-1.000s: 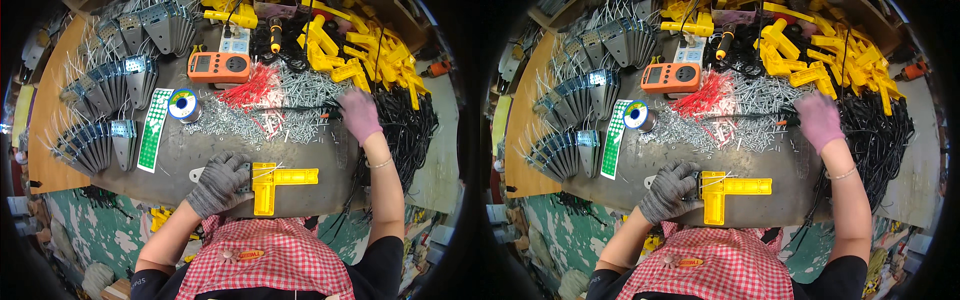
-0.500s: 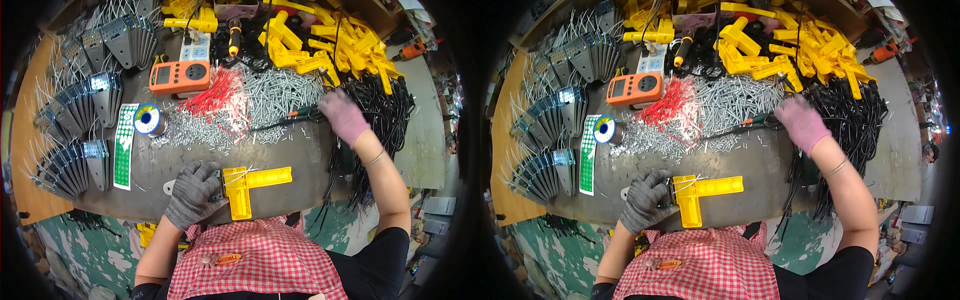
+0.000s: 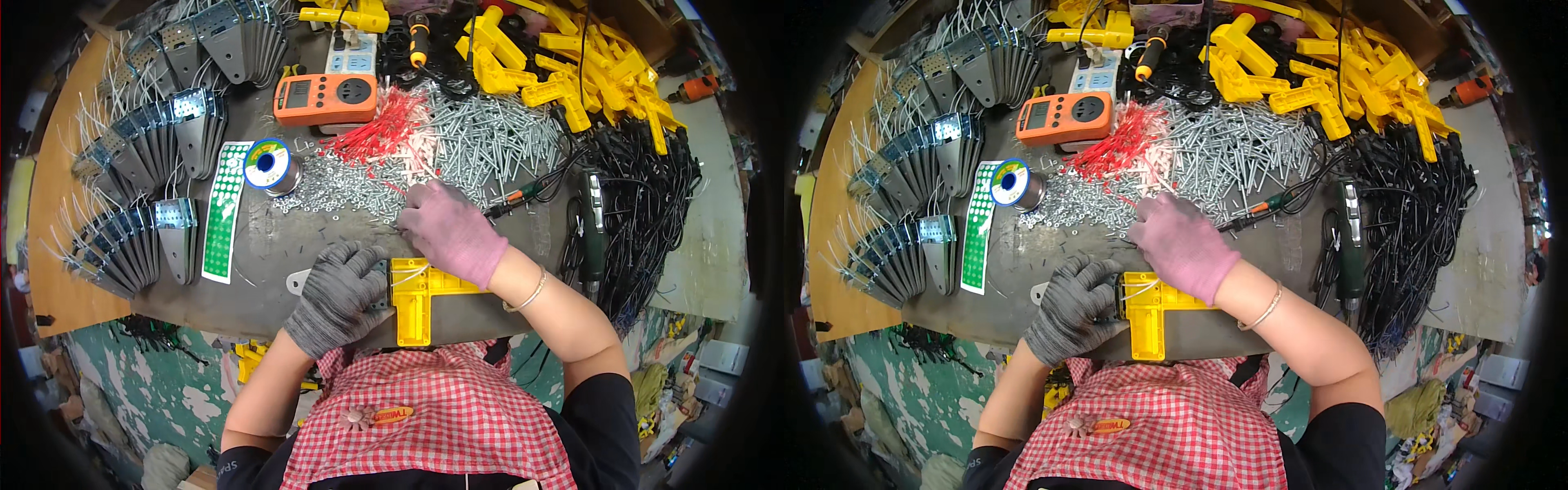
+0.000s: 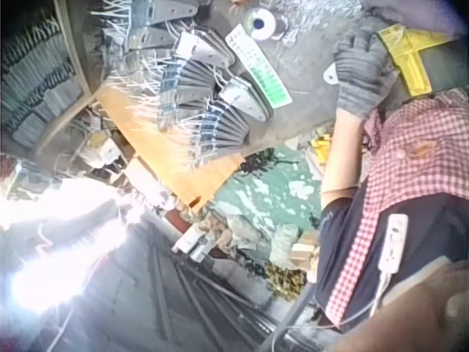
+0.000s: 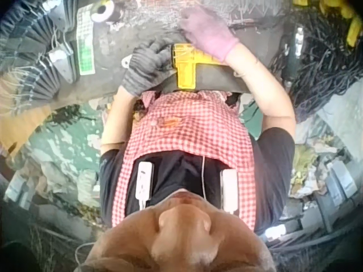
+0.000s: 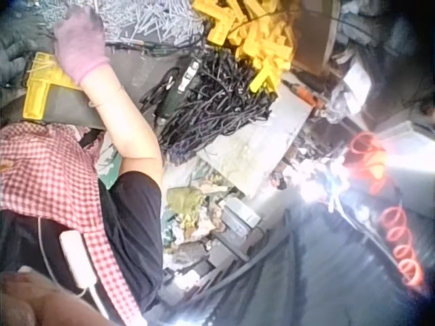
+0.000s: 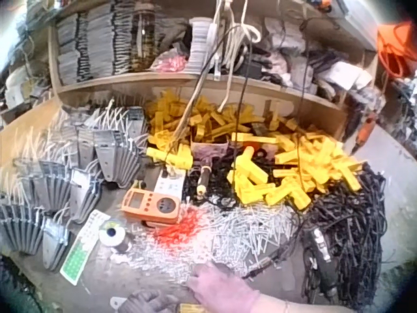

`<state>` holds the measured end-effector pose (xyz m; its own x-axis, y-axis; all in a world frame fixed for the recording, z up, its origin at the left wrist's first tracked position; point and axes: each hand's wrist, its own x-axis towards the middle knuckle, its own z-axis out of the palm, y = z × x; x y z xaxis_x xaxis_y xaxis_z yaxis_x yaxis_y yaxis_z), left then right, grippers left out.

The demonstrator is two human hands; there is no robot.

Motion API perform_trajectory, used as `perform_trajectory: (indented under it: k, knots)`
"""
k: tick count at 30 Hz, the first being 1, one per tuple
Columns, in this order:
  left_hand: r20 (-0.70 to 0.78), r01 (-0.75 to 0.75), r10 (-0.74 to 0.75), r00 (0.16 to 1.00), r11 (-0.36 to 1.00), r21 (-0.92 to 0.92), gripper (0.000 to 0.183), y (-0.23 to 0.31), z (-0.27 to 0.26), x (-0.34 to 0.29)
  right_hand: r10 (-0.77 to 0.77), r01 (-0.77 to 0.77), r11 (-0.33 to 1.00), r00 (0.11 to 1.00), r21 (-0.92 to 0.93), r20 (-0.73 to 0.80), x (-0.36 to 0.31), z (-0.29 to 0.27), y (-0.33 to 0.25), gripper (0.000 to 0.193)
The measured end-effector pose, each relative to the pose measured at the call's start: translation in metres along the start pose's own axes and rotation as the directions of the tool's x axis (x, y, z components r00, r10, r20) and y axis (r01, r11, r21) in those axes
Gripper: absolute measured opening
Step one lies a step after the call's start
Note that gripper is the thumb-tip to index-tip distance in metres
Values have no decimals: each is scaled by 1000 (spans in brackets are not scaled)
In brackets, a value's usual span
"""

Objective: Assembling yellow plastic housings with internal wiring, soldering components, and fastening parts with an electric screwdriver.

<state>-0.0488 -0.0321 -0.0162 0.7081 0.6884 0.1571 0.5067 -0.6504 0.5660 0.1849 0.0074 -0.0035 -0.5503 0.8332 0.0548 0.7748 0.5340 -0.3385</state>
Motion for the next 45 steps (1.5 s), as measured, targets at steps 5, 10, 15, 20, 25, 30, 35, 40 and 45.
perform_trajectory:
  k: [5, 10, 15, 20, 25, 30, 35, 40, 45]
  knots:
    - [25, 12, -10, 1000, 994, -111, 38, -1, -19, -11, 377, -467, 234, 852, 853, 363, -24, -39, 6, 13]
    - [-81, 10, -23, 996, 987, -158, 29, -9, -20, 32, 375, -459, 669, 888, 585, 268, -63, -44, 14, 14]
    - [-26, -466, 471, 882, 878, 109, 39, 41, -11, 79, 274, -590, 338, 807, 734, 523, -75, -66, 12, 14]
    - [-81, -125, 102, 991, 927, -354, 26, 10, 7, 106, 391, -546, 207, 807, 812, 443, -88, -53, 25, 14]
    - [217, -258, 195, 957, 913, 317, 12, -15, 14, 149, 369, -450, -268, 768, 851, 523, -78, -51, 32, 16]
    - [187, -212, 157, 970, 922, 324, 11, -12, 10, 139, 353, -394, -363, 781, 845, 516, -67, -40, 31, 16]
    - [-176, 77, -58, 983, 992, 104, 12, 3, 5, 94, 404, -391, -230, 795, 891, 453, -57, -35, 22, 17]
    - [-212, 108, -71, 975, 980, 169, 17, -6, -9, 81, 544, -330, -136, 763, 934, 349, -55, -47, 7, 18]
    - [65, -115, 98, 993, 926, 360, 15, 2, 8, 125, 583, -333, -68, 752, 940, 309, -63, -50, -7, 16]
